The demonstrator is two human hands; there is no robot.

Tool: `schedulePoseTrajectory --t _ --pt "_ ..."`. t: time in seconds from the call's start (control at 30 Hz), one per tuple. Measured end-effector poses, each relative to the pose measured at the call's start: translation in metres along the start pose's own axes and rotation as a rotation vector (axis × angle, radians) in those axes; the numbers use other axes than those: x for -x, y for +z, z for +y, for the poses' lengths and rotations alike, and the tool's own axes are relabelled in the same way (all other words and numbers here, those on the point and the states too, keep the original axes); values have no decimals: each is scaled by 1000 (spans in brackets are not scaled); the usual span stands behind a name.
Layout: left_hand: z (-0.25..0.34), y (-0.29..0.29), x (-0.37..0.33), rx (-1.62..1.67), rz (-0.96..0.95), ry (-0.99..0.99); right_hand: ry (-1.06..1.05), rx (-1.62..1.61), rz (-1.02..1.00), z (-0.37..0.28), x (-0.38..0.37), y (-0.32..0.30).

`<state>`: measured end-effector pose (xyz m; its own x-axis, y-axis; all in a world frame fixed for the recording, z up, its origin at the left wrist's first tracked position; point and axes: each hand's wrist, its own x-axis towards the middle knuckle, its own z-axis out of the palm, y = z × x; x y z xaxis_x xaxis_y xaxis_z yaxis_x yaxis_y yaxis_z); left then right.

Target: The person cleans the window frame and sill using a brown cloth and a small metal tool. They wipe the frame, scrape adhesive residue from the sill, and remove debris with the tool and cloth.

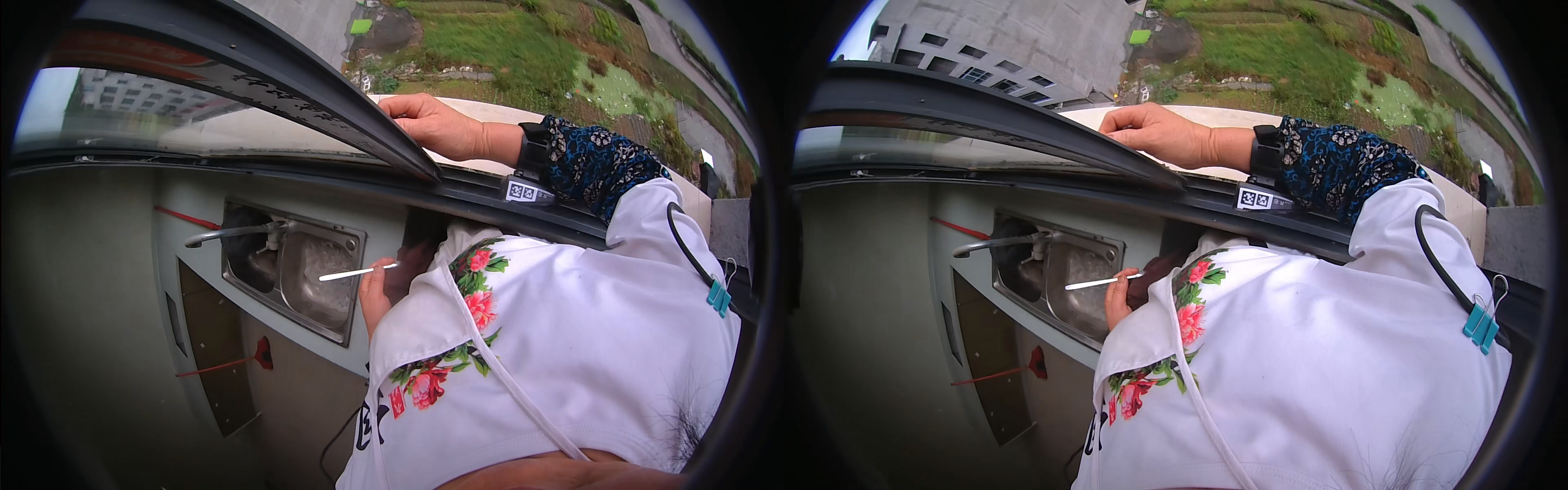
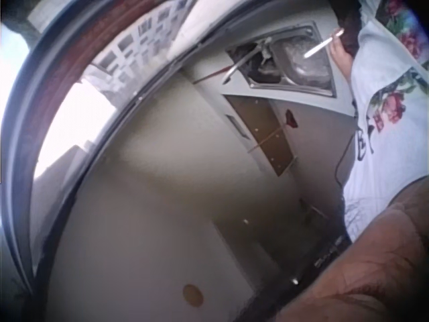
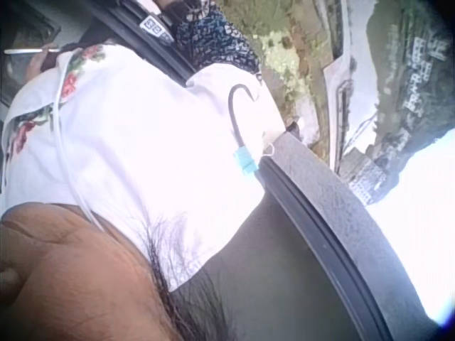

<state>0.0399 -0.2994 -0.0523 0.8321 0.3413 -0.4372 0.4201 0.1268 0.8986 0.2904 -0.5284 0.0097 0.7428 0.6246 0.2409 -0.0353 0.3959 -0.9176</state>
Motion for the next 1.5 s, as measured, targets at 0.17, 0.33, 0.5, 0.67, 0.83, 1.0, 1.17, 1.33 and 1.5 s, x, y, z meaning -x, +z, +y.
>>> schedulePoseTrajectory --t 0.17,0.33,0.5,0.67,0.83,1.0,1.17,1.33,1.5 --pt "-4 -2 6 88 23 -85 -220 1735 -111 22 -15 -63" --pt "-11 -1 7 70 46 -51 -61 380 -87 -36 -41 -26" --pt "-17 -3 9 21 83 -36 -112 -51 -4 -33 -2 7" --pt "-21 -6 8 103 38 -33 242 965 -419 18 34 -75" --pt "-22 -6 3 42 49 -14 63 1078 279 25 33 -154" --pt "-19 -5 5 84 24 -28 291 354 134 24 34 -148" --pt "-21 -7 7 61 47 -48 329 299 183 29 30 -147" --pt "-28 -10 6 97 37 -16 269 390 197 45 28 -166" --pt "-29 -8 9 119 35 -87 316 1043 262 57 34 -168"
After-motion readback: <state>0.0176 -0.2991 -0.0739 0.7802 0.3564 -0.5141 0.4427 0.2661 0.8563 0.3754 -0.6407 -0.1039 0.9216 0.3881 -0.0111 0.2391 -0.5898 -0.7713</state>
